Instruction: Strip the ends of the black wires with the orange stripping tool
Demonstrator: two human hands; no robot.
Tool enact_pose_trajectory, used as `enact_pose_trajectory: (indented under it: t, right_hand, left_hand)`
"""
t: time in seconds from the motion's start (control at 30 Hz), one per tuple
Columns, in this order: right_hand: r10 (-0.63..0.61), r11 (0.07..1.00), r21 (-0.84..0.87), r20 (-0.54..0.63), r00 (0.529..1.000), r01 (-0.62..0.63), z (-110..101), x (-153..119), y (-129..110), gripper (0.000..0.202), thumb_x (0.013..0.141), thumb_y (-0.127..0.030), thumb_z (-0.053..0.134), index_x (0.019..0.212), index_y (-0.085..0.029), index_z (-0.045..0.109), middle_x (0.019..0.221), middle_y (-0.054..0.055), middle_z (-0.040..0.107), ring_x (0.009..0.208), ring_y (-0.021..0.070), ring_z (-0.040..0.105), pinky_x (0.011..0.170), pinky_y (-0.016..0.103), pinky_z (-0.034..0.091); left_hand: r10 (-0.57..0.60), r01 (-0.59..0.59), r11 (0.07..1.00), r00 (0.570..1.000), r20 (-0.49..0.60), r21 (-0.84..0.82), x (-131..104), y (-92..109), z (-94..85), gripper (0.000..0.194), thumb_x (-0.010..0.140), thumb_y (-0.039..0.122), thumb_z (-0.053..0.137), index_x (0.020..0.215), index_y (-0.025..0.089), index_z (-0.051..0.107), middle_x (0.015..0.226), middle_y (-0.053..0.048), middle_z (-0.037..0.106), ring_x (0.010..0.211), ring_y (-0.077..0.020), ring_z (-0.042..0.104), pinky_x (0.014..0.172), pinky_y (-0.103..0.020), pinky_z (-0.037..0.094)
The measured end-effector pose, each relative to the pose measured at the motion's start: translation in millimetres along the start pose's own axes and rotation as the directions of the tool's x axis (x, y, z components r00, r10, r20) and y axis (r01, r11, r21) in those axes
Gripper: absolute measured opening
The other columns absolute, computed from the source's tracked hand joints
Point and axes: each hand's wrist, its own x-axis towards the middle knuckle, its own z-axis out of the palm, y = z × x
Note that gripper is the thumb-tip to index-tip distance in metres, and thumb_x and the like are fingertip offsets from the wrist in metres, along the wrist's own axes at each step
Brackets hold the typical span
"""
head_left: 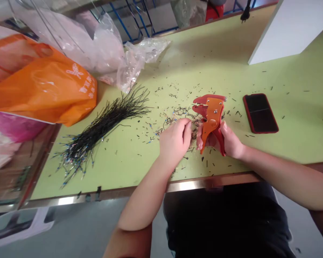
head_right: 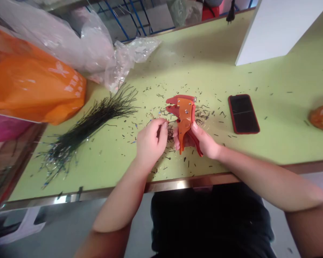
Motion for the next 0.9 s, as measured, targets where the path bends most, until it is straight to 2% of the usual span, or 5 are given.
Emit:
enact_pose_trajectory:
  t: [0.2,0.33,0.5,0.7,0.9]
  right_hand:
    - [0.044,0.999,-0.020,-0.001,0.999,-0.044,1.6,2.3,2.5,0.064,0.091,-0.084,0.052,0.097,-0.022,0.063,0.086,0.007,0.068,0.077,0.0223,0.066,0.070,0.035,0.059]
    - [0.046,0.998,-0.045,-0.002,0.999,-0.046,0.3,4.5,6.9,0.060,0.095,-0.081,0.050,0.095,-0.023,0.065,0.089,0.007,0.069,0.081,0.0231,0.066,0.073,0.035,0.059]
    - [0.069,0.997,-0.040,-0.041,0.997,-0.070,0.6,5.8,12.3,0.061,0.094,-0.083,0.050,0.093,-0.023,0.064,0.082,0.007,0.068,0.081,0.0246,0.067,0.071,0.036,0.059]
    - [0.085,0.992,-0.080,-0.136,0.987,-0.097,1.9,4.4,13.1,0.068,0.092,-0.087,0.047,0.085,-0.022,0.063,0.071,0.004,0.066,0.064,0.0207,0.066,0.060,0.034,0.056]
    - [0.063,0.994,-0.083,-0.123,0.990,-0.073,2.1,2.3,11.5,0.068,0.092,-0.086,0.048,0.081,-0.020,0.061,0.059,-0.001,0.057,0.052,0.0172,0.062,0.051,0.030,0.051]
  left_hand:
    - [0.020,-0.021,1.000,0.994,-0.105,-0.003,-2.4,2.5,-3.0,0.021,0.108,0.029,0.049,0.102,0.020,0.067,0.078,-0.001,0.073,0.065,-0.0125,0.063,0.065,-0.027,0.045]
    - [0.048,-0.048,0.999,0.996,-0.072,0.008,-3.4,5.3,-3.0,0.018,0.106,0.024,0.052,0.099,0.019,0.067,0.080,-0.002,0.075,0.068,-0.0125,0.066,0.065,-0.027,0.046]
    - [0.085,-0.086,0.996,0.995,-0.061,-0.007,-3.9,9.9,-3.1,0.018,0.105,0.023,0.052,0.097,0.019,0.067,0.070,0.001,0.071,0.064,-0.0122,0.066,0.061,-0.025,0.045]
    - [0.106,-0.108,0.994,0.993,-0.049,-0.034,-5.8,10.7,-0.8,0.016,0.105,0.022,0.052,0.098,0.019,0.066,0.076,-0.002,0.075,0.067,-0.0125,0.068,0.063,-0.026,0.047]
    - [0.155,-0.158,0.986,0.985,-0.077,-0.042,-7.3,12.0,-0.3,0.013,0.103,0.019,0.053,0.100,0.020,0.066,0.081,-0.002,0.077,0.070,-0.0125,0.071,0.064,-0.025,0.050]
